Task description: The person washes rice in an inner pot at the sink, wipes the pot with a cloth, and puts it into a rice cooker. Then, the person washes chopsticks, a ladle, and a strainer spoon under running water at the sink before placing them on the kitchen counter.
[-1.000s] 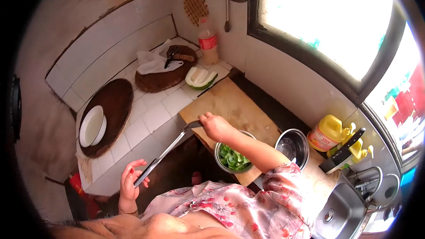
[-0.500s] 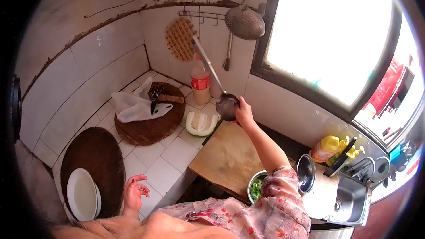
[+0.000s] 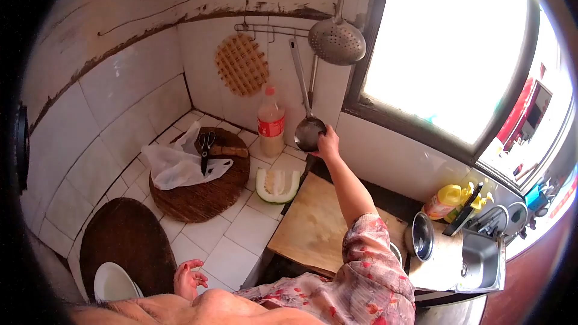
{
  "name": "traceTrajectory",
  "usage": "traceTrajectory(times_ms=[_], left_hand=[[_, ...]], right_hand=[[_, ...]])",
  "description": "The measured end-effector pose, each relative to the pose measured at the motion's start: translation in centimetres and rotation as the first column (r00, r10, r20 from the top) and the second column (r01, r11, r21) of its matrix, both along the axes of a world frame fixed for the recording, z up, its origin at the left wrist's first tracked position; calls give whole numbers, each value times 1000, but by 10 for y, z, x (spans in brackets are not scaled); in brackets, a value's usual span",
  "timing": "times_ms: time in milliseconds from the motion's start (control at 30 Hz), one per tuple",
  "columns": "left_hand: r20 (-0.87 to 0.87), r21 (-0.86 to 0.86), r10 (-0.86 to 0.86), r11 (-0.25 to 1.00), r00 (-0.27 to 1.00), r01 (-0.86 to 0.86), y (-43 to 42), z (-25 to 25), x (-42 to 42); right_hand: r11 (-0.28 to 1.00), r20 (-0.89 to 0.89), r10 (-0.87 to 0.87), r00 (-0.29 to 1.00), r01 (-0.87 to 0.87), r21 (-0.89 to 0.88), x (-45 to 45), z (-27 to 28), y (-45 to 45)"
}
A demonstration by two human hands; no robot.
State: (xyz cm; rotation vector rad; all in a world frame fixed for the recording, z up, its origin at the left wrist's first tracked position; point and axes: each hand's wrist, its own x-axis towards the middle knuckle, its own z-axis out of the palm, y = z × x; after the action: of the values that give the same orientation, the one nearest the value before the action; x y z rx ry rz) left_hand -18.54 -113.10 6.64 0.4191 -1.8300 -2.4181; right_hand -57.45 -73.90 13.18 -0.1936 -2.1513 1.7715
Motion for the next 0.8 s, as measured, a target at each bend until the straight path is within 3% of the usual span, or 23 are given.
traceTrajectory(times_ms=[267,467,800], left_hand=[[22,10,-3,1000,1000,2,-10,-6,-2],[33,36,19,999,999,-20,-13,-12,-3],[23,15,27,1000,999,-27,-13,-13,-4]], right_hand=[[990,24,-76,997,78,-121,-2,4,-9],[1000,4,-2,1000,2,-11,-22,-6,-8],[1000,-29,-27,999,26,-16,-22,-2,-15]])
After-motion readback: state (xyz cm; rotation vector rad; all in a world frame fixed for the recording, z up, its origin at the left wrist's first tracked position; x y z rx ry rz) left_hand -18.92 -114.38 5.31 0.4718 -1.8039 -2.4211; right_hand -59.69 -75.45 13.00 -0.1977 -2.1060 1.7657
